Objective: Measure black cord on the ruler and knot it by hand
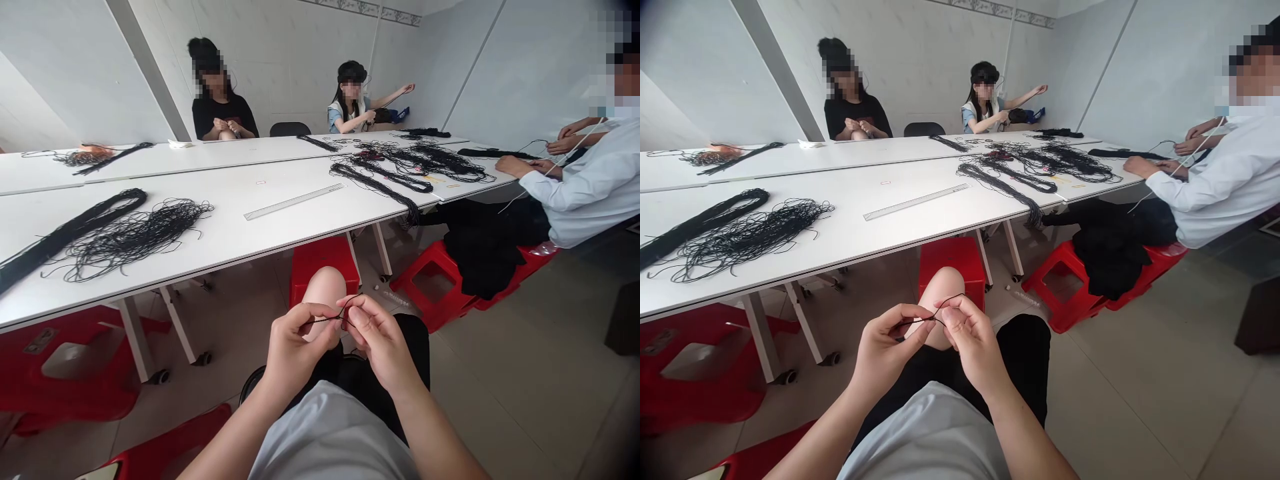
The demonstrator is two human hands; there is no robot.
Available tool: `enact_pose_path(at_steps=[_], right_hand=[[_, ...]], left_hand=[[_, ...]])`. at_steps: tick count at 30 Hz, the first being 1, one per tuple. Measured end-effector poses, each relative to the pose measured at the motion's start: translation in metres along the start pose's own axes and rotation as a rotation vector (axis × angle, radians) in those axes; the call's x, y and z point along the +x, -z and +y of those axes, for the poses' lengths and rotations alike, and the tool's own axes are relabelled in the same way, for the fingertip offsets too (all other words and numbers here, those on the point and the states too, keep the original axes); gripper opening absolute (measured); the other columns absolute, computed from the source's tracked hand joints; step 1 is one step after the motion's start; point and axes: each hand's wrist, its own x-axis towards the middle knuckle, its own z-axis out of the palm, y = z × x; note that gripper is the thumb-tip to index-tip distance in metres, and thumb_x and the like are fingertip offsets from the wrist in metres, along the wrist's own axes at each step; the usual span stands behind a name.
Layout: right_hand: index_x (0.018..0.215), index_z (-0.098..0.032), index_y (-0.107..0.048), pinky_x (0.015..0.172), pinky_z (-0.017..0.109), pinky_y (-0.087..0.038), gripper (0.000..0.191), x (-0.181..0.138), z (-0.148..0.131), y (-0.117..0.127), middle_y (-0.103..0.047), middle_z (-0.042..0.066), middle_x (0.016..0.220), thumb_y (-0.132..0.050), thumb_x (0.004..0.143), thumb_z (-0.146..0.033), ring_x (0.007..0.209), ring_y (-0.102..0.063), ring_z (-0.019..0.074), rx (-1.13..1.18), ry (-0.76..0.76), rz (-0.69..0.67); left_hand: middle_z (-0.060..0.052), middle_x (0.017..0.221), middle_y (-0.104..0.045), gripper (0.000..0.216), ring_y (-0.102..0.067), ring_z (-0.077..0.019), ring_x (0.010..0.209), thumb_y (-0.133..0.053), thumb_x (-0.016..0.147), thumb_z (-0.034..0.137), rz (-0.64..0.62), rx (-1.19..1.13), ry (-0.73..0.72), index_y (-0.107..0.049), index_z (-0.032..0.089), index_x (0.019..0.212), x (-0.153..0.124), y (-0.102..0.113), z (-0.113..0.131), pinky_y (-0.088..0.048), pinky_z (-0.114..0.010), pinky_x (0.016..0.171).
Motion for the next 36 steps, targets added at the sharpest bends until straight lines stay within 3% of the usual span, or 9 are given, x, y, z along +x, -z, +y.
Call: enact_pose_path(at_steps=[7,13,17,21,26,32,36], right_hand=[[0.091,-0.018,-0.063,0.044,0.022,-0.021,0.025,-0.005,-0.005,0.001,-0.037,-0.005,0.056,-0.059,0.084,-0.042,0.050,-0.028,0.0080,-0.108,-0.010,0.004],[0.095,-0.018,-0.063,0.046,0.022,-0.025,0.024,-0.006,-0.005,0.000,-0.041,-0.005,0.055,-0.057,0.085,-0.040,0.050,-0.034,0.0088,-0.103,-0.003,-0.021],[0.106,-0.019,-0.062,0.049,0.023,-0.028,0.028,-0.006,-0.004,0.004,-0.041,-0.006,0.056,-0.057,0.086,-0.038,0.050,-0.034,0.0086,-0.094,-0.005,-0.095],[0.114,-0.021,-0.061,0.053,0.025,-0.031,0.033,-0.005,-0.003,0.007,-0.043,-0.005,0.057,-0.057,0.086,-0.036,0.051,-0.035,0.0086,-0.073,-0.038,-0.188],[0.123,-0.022,-0.056,0.054,0.025,-0.031,0.041,-0.005,-0.005,0.008,-0.037,-0.007,0.054,-0.057,0.085,-0.037,0.051,-0.033,0.0090,-0.069,-0.062,-0.186],[0.129,-0.023,-0.050,0.051,0.024,-0.028,0.045,-0.004,-0.012,0.009,-0.034,-0.008,0.055,-0.056,0.086,-0.037,0.052,-0.032,0.0091,-0.105,-0.040,-0.142],[0.128,-0.024,-0.047,0.050,0.023,-0.028,0.044,-0.005,-0.010,0.008,-0.037,-0.008,0.055,-0.055,0.087,-0.036,0.051,-0.033,0.0089,-0.128,-0.031,-0.134]], left_hand=[[-0.003,0.077,-0.068,0.016,-0.055,-0.0138,0.068,-0.071,0.073,0.031,-0.005,-0.144,0.073,-0.068,0.018,0.082,0.000,-0.001,0.002,-0.043,-0.023,0.061],[-0.003,0.076,-0.068,0.014,-0.055,-0.0133,0.065,-0.072,0.073,0.030,0.012,-0.115,0.029,-0.069,0.018,0.080,0.000,-0.002,-0.002,-0.043,-0.023,0.060],[-0.004,0.078,-0.069,0.013,-0.060,-0.0154,0.071,-0.072,0.073,0.029,0.001,-0.165,0.021,-0.069,0.018,0.077,-0.001,-0.003,-0.005,-0.047,-0.025,0.065],[-0.003,0.075,-0.068,0.014,-0.059,-0.0142,0.069,-0.074,0.070,0.029,-0.004,-0.268,0.101,-0.068,0.017,0.073,-0.003,-0.004,-0.005,-0.047,-0.024,0.063],[0.001,0.067,-0.059,0.018,-0.049,-0.0090,0.060,-0.075,0.070,0.031,-0.067,-0.435,0.232,-0.066,0.017,0.075,0.000,-0.006,-0.006,-0.042,-0.021,0.056],[0.002,0.061,-0.052,0.024,-0.033,-0.0052,0.053,-0.072,0.074,0.037,-0.304,-0.537,0.412,-0.071,0.015,0.085,0.003,-0.003,-0.005,-0.024,-0.019,0.047],[0.002,0.060,-0.049,0.025,-0.029,-0.0053,0.053,-0.072,0.074,0.036,-0.275,-0.593,0.428,-0.072,0.015,0.087,0.002,-0.004,-0.005,-0.019,-0.019,0.046]])
